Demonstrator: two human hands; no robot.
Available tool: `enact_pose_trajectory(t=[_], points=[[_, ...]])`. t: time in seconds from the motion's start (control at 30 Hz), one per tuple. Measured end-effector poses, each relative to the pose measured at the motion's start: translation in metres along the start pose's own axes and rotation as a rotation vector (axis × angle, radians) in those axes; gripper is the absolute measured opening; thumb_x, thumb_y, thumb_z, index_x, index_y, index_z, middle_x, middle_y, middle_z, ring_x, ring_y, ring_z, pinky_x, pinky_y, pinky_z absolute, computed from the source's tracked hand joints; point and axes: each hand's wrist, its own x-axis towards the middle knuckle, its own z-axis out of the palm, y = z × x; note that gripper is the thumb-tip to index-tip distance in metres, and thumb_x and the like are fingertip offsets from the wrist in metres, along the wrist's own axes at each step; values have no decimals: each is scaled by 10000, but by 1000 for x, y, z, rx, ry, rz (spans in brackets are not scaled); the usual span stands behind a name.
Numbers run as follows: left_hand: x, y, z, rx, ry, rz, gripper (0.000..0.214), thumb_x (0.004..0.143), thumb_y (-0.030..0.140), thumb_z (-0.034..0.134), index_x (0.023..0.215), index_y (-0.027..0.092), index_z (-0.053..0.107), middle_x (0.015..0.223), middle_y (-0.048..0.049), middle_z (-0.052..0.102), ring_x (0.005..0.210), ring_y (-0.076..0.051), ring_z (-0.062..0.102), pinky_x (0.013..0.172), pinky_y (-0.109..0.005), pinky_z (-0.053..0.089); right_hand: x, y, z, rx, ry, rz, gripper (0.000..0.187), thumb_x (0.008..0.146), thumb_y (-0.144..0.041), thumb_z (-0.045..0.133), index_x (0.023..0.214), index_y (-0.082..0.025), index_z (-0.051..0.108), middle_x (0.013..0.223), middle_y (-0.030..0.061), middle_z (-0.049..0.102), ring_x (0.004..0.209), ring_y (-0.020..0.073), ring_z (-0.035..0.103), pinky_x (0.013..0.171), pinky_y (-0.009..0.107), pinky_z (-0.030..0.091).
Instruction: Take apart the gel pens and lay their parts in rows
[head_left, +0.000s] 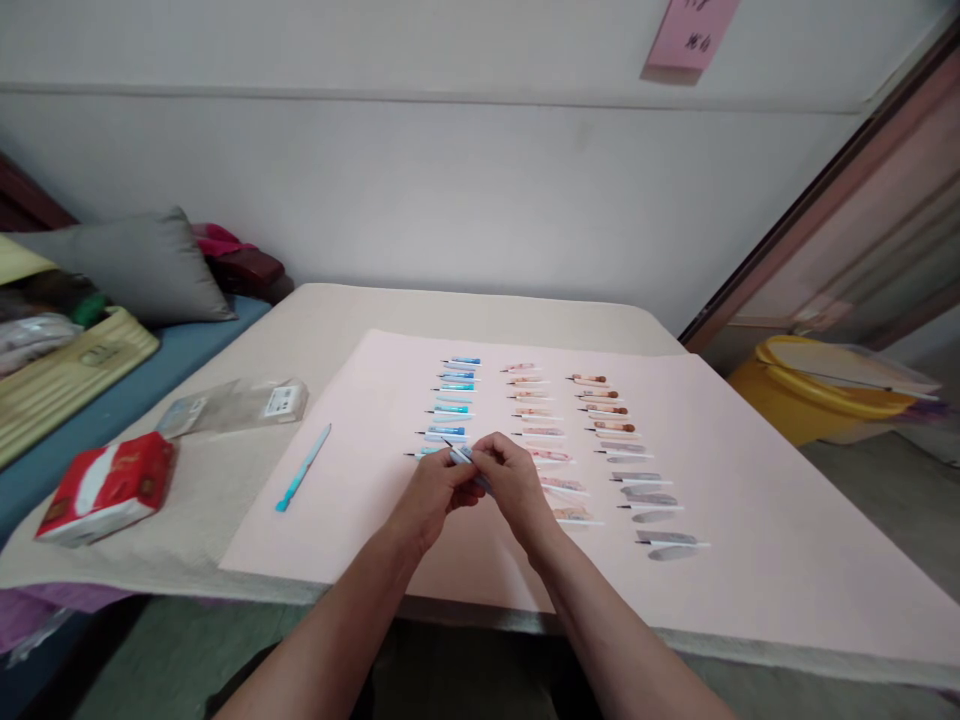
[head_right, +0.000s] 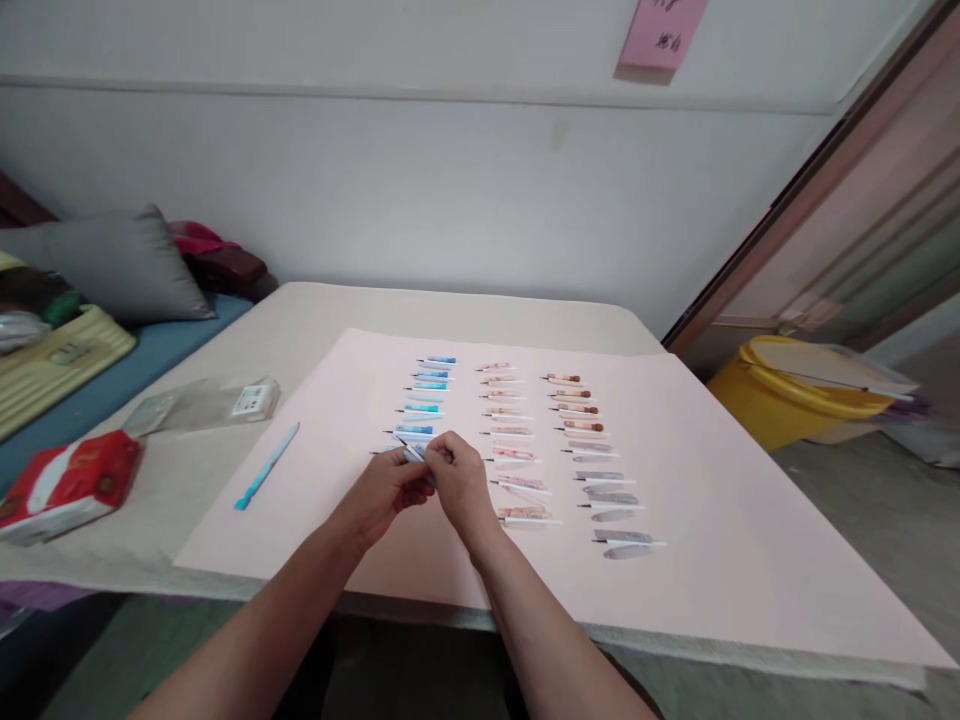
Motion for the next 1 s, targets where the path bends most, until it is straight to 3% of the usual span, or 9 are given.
enact_pose_trajectory(t=[0.2, 0.37, 0.63, 0.77, 0.87, 1.0], points=[[0, 1, -1, -31, 6, 20, 192, 665, 244, 685, 798, 130, 606, 697, -38, 608, 588, -95, 551, 570, -223, 408, 1, -5, -2, -6, -20, -50, 230, 693, -167, 450, 745, -204, 671, 884, 33, 612, 847, 177, 552, 725, 288, 422], [-2, 4, -4, -29, 9, 37, 219, 704, 285, 658, 847, 129, 603, 711, -38, 607, 595, -96, 549, 576, -230, 423, 2, -8, -6, 58, -106, -18, 290, 689, -191, 455, 822, -212, 711, 954, 39, 643, 900, 198, 569, 755, 308, 435], [-1, 7, -6, -33, 56, 64, 209, 704, 284, 648, 839, 130, 611, 697, -32, 608, 579, -97, 552, 548, -224, 422, -1, -12, -5, 126, -151, 23, 278, 715, -216, 507, 909, -204, 706, 948, 39, 666, 904, 205, 579, 788, 332, 433], [1, 9, -10, -70, 72, 111, 248, 710, 311, 648, 877, 130, 621, 741, -43, 622, 605, -101, 571, 564, -221, 430, -4, -14, -3, 234, -129, 185, 281, 698, -273, 598, 968, -209, 641, 857, 29, 657, 765, 187, 610, 642, 306, 474], [2, 11, -15, -90, 96, 137, 250, 701, 309, 661, 869, 128, 620, 747, -46, 627, 604, -100, 572, 585, -229, 443, -5, -13, -2, 346, -116, 273, 254, 677, -304, 652, 905, -199, 611, 738, 9, 638, 646, 160, 611, 566, 276, 468], [2, 13, -20, -71, 89, 138, 265, 692, 317, 674, 871, 128, 624, 745, -51, 631, 601, -102, 573, 580, -228, 447, -5, -10, 0, 527, -118, 312, 239, 634, -258, 709, 827, -173, 597, 672, 1, 636, 591, 123, 600, 592, 254, 471]])
